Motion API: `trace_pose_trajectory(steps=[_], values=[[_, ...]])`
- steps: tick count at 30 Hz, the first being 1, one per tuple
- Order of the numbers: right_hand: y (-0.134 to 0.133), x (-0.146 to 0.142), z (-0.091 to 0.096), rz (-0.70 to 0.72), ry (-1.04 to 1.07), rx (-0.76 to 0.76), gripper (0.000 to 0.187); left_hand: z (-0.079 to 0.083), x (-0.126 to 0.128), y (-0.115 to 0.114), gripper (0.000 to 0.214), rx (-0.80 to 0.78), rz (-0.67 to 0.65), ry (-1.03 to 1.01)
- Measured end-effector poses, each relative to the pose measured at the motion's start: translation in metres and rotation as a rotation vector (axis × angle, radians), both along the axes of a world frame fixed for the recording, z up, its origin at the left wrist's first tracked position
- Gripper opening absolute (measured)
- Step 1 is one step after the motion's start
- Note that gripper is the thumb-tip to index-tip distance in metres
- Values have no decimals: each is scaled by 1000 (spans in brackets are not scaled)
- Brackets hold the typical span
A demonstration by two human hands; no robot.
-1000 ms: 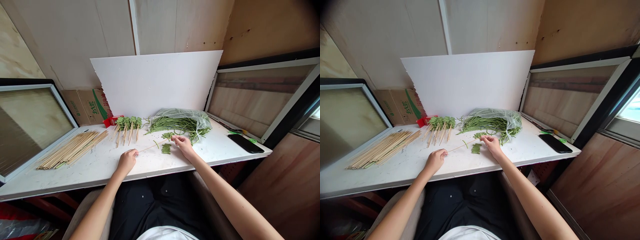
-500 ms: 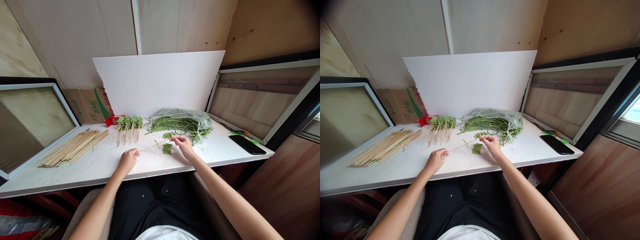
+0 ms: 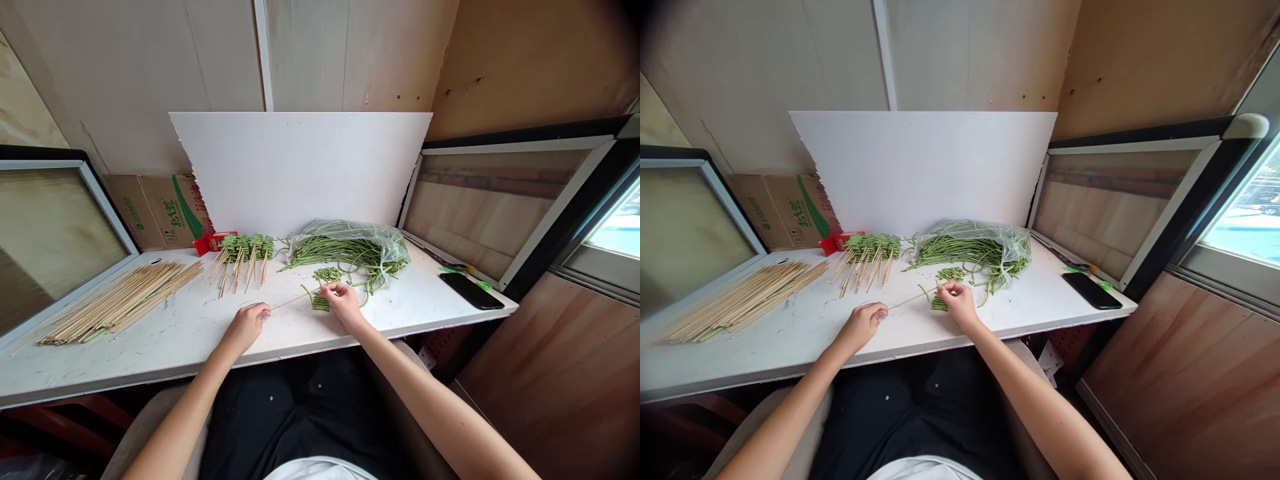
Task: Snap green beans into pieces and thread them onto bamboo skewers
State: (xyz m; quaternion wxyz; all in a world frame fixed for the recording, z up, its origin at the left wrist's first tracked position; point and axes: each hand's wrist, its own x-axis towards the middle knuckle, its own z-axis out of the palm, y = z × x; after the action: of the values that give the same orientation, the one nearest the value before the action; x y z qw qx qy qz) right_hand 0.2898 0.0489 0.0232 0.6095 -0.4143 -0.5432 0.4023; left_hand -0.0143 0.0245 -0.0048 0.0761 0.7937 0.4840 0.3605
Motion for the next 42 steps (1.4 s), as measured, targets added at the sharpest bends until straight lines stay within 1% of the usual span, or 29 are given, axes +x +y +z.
trace_pose_trajectory(steps=[2, 4, 9, 21, 26, 30, 37, 39, 42], values=[[-3, -7, 0, 24, -4, 4, 41, 1, 1, -1, 25, 12, 6, -9], [-5, -10, 1, 10, -14, 4, 39, 1, 2, -1, 25, 19, 14, -19], [-4, -10, -1, -38, -29, 17, 40, -1, 2, 0, 26, 13, -8, -19], [-5, -14, -10, -28, -25, -10, 44, 5, 4, -4, 26, 0, -12, -7], [-9, -21, -10, 28, -81, -2, 45, 4, 6, -4, 29, -11, -36, -21], [-12, -23, -7, 54, -61, -33, 42, 3, 6, -4, 28, -11, -25, -30], [-11, -22, -8, 83, -30, -37, 40, 5, 6, -4, 25, -38, -24, -30], [-9, -18, -6, 97, -69, -39, 40, 5, 5, -4, 26, -28, -5, -38], [-3, -5, 3, 103, -148, 2, 38, 6, 3, -3, 25, 7, 53, -61]])
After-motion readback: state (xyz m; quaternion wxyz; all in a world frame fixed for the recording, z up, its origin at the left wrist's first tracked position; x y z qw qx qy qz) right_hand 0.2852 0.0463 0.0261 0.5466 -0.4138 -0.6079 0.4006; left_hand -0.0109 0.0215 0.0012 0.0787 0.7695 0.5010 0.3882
